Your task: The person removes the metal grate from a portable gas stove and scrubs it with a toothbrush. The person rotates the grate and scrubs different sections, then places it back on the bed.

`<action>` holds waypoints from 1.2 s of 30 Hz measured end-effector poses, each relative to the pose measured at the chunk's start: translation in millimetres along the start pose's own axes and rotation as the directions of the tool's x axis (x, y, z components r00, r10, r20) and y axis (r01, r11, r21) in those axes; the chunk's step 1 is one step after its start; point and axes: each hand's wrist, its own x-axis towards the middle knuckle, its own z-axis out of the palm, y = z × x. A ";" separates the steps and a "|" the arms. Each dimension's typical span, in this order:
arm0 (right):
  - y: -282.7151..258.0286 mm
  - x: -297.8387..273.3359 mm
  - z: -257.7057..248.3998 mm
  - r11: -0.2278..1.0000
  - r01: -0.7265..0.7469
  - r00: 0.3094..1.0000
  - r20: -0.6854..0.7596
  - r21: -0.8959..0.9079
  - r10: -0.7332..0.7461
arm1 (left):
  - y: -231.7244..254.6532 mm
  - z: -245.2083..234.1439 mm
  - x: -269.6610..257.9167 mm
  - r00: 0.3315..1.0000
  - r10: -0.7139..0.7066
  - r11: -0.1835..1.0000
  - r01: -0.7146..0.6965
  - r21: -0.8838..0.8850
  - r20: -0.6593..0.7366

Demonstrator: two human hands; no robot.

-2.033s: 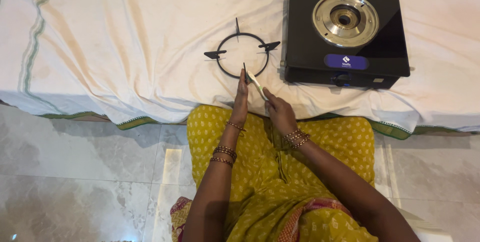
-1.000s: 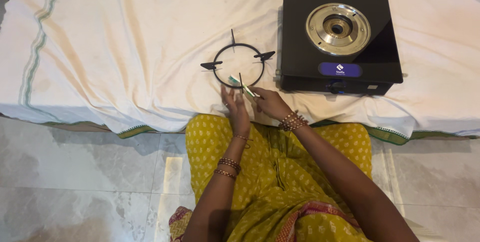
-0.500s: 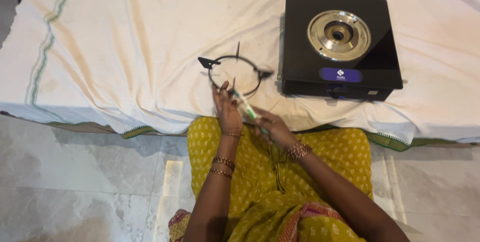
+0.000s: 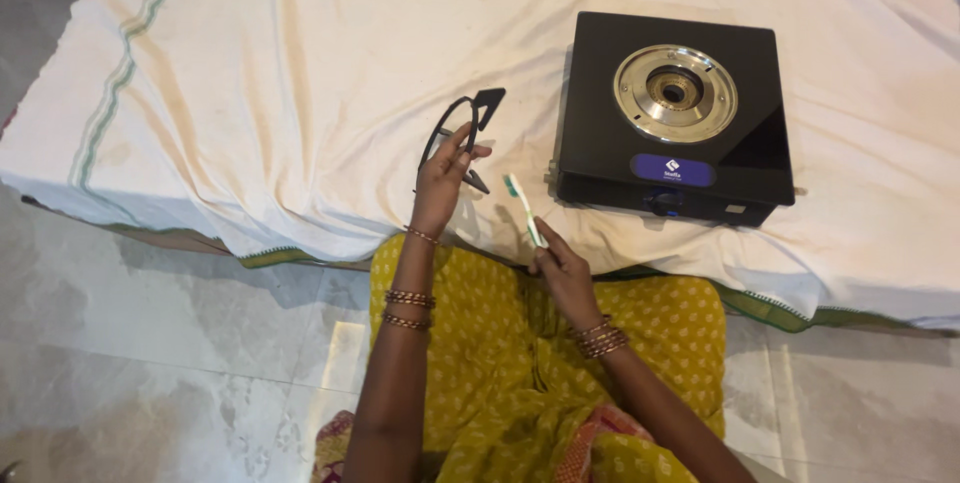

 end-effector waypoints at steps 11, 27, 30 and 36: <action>-45.7 -19.0 1.5 0.948 0.301 0.953 0.077 -0.101 -0.294 | 15.2 6.6 5.0 0.977 -0.099 0.995 0.097 0.022 0.186; -37.1 -33.8 18.7 0.945 0.291 0.957 0.056 -0.149 -0.286 | -7.2 53.2 -14.7 0.933 0.051 0.998 -0.063 -0.023 -0.356; -43.3 -34.4 23.0 0.970 0.227 0.974 0.025 -0.085 -0.225 | 19.3 62.3 -21.4 0.883 0.288 0.958 -0.267 0.110 -0.370; -23.1 -18.8 29.9 0.988 0.152 0.988 0.010 -0.028 -0.152 | 44.9 87.9 -34.6 0.915 0.367 0.555 -0.361 0.750 0.168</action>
